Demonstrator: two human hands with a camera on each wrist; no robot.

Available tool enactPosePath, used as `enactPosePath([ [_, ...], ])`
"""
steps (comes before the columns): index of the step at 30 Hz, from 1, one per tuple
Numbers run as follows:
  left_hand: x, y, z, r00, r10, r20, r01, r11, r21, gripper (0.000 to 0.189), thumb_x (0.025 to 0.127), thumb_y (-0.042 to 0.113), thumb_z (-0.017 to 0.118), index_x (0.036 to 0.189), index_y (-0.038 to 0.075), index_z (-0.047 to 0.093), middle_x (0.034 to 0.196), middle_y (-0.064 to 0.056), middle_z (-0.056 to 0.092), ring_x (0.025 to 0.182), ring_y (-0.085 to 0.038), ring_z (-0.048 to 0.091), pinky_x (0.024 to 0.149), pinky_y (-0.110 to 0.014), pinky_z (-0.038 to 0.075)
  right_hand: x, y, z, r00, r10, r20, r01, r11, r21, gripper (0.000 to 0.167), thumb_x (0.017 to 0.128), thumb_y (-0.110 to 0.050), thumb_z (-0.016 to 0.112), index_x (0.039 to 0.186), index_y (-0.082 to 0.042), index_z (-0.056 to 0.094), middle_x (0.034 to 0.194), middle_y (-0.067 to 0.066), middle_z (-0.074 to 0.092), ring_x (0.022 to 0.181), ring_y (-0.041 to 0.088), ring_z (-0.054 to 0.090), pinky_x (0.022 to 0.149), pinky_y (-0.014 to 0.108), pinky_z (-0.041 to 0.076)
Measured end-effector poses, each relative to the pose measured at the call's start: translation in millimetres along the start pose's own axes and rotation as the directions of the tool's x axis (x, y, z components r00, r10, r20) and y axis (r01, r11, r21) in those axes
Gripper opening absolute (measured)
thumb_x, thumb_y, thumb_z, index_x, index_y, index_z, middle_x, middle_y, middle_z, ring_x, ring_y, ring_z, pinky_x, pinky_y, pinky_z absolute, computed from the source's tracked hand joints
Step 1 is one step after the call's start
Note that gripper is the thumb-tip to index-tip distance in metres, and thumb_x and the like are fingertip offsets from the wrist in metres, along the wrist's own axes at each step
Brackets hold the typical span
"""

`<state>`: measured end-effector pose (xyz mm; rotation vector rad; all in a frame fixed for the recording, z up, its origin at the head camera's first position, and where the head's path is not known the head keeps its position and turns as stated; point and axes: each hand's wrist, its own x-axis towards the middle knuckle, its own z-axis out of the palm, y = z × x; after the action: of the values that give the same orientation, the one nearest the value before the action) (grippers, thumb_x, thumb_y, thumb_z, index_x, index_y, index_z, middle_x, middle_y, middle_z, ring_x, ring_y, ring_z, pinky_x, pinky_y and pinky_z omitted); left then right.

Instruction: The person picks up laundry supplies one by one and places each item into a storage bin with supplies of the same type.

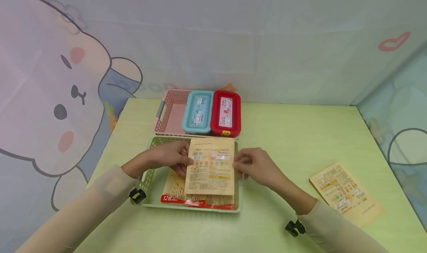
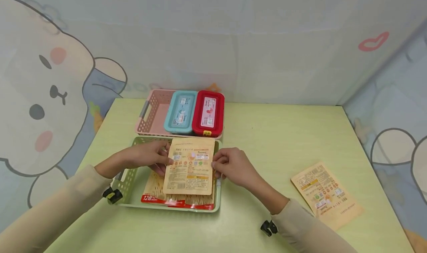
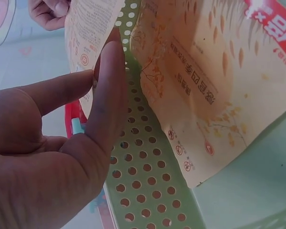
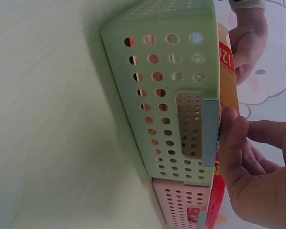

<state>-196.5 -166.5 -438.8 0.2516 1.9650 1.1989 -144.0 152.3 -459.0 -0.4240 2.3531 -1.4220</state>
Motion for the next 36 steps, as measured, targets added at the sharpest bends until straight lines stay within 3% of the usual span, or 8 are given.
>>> enactPosePath([
  [8,2.2,-3.6,-0.1,0.999,-0.046,0.009,0.046,0.999,-0.018,0.026,0.106,0.005,0.063,0.122,-0.006,0.046,0.101,-0.021,0.075,0.077,-0.025,0.077,0.078,-0.046,0.065,1.6,-7,8,0.991,0.093,-0.095,-0.092,0.996,0.019,0.010,0.098,-0.008,0.075,0.106,-0.003,0.074,0.085,0.003,0.075,0.073,0.019,0.070,0.077,0.049,0.062],
  [16,4.7,-6.9,-0.7,0.996,-0.081,0.022,0.081,0.997,-0.010,0.022,0.105,0.004,0.064,0.115,-0.004,0.045,0.095,-0.022,0.076,0.071,-0.021,0.076,0.073,-0.044,0.065,-2.2,-19,15,0.976,0.154,-0.155,-0.159,0.987,-0.020,0.046,0.094,-0.017,0.081,0.134,-0.001,0.064,0.115,0.008,0.071,0.097,0.021,0.071,0.081,0.037,0.063],
  [23,3.9,-6.7,-1.4,0.994,-0.095,0.052,0.095,0.995,0.003,0.024,0.105,0.004,0.064,0.119,-0.006,0.048,0.096,-0.023,0.076,0.072,-0.024,0.077,0.073,-0.044,0.065,-10.8,-31,22,0.994,0.076,-0.080,-0.087,0.987,-0.134,0.065,0.094,-0.029,0.081,0.145,0.002,0.056,0.120,0.012,0.068,0.103,0.024,0.064,0.073,0.031,0.060],
  [31,6.4,-6.5,1.3,0.989,-0.135,0.054,0.134,0.991,0.016,0.024,0.105,0.005,0.065,0.121,-0.006,0.052,0.096,-0.023,0.076,0.072,-0.024,0.077,0.073,-0.042,0.065,-16.2,-37,31,0.998,0.008,-0.055,-0.019,0.979,-0.202,0.071,0.097,-0.033,0.078,0.151,0.003,0.050,0.146,0.018,0.056,0.118,0.032,0.062,0.088,0.042,0.062],
  [36,10.3,-9.8,5.7,0.985,-0.163,0.049,0.161,0.986,0.044,0.019,0.104,0.006,0.065,0.117,-0.005,0.056,0.095,-0.022,0.076,0.072,-0.025,0.077,0.072,-0.041,0.065,-17.0,-39,35,1.000,-0.012,0.005,0.013,0.970,-0.241,0.066,0.098,-0.035,0.077,0.149,-0.001,0.054,0.137,0.013,0.064,0.105,0.026,0.061,0.089,0.042,0.059],
])
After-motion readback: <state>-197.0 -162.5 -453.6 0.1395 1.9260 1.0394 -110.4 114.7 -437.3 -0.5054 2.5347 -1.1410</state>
